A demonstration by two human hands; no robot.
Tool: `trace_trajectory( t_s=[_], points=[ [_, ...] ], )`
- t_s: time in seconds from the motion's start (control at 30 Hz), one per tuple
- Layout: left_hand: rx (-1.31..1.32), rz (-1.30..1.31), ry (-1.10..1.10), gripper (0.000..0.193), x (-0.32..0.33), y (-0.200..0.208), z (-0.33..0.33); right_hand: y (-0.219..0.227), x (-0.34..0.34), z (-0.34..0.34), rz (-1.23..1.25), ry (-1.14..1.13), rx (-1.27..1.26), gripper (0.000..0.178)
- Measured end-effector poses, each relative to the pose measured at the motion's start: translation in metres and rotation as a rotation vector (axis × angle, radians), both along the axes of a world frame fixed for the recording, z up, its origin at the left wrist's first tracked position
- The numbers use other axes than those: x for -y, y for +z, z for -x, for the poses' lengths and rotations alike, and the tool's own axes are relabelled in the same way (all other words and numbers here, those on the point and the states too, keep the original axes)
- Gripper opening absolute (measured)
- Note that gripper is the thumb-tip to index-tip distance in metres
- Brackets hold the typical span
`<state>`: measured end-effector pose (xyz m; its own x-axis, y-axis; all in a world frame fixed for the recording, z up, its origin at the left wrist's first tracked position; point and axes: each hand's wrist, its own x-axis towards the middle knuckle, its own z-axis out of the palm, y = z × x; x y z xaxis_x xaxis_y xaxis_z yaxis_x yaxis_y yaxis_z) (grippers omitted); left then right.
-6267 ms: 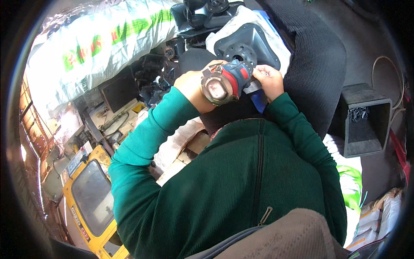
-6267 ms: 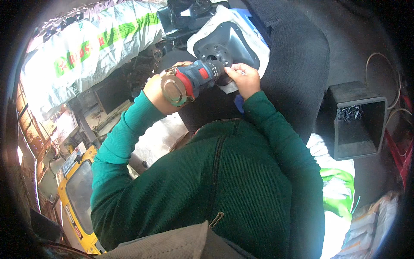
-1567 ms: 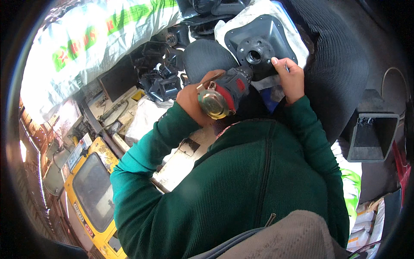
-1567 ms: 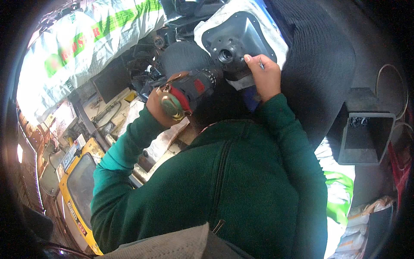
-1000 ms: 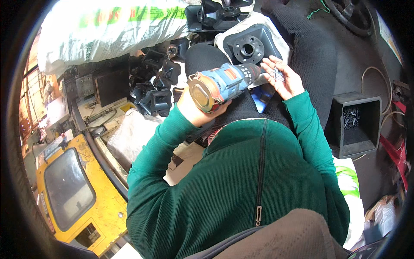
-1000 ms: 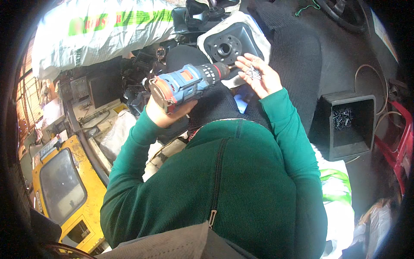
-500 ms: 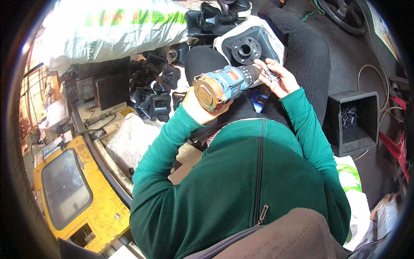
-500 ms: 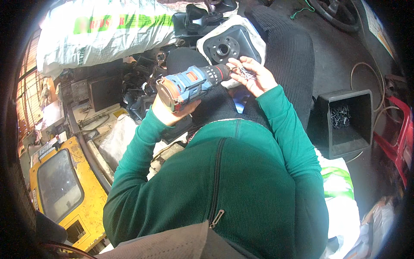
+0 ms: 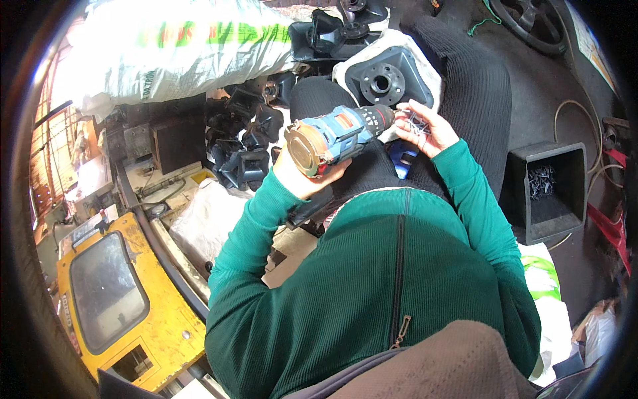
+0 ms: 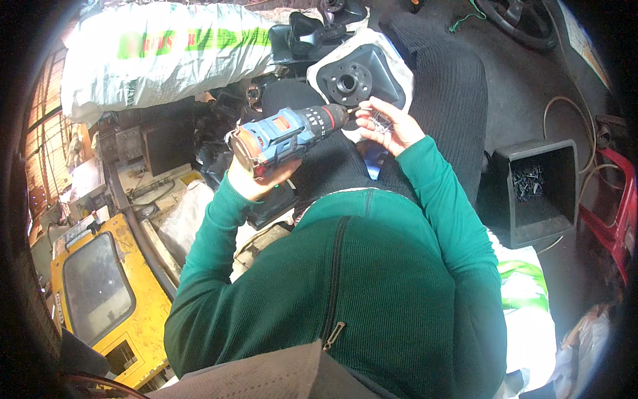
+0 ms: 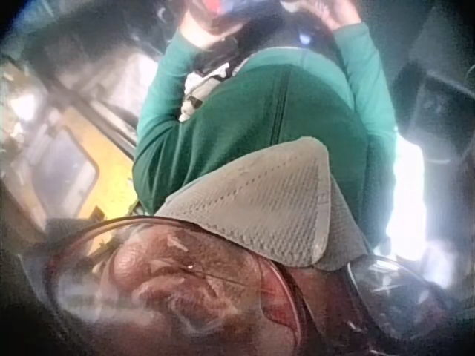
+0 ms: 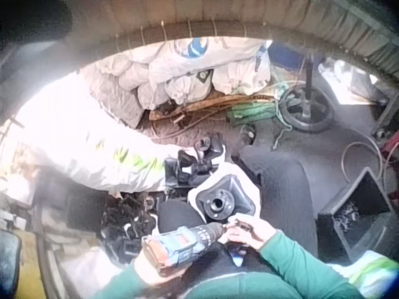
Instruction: The person sits on the floor and uses a cordless drill to fasten screws into black plastic parts. They repeatedly pick up parts, align them, and drive screws with the drill, then set the parts aside.
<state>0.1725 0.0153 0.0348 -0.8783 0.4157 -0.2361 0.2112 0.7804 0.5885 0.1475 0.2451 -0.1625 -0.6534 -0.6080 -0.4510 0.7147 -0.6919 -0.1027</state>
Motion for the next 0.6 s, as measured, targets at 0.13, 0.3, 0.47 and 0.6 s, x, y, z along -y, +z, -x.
trace_trajectory(
  t_s=[0.13,0.3,0.47,0.6],
  points=[
    [0.047,0.040,0.034,0.046,-0.003,0.005,0.005,0.008,0.006,0.000,0.019,-0.011,-0.071,0.023],
    [0.065,0.011,0.041,0.046,-0.004,0.005,0.007,0.006,0.003,-0.001,0.020,-0.010,-0.064,0.021],
    [-0.081,0.082,-0.117,0.042,-0.004,0.002,0.015,0.010,0.003,0.004,-0.028,0.015,-0.036,0.018],
    [-0.018,0.086,-0.121,0.041,0.006,0.004,0.023,0.006,0.000,0.011,0.010,0.108,-0.086,0.015]
  ],
)
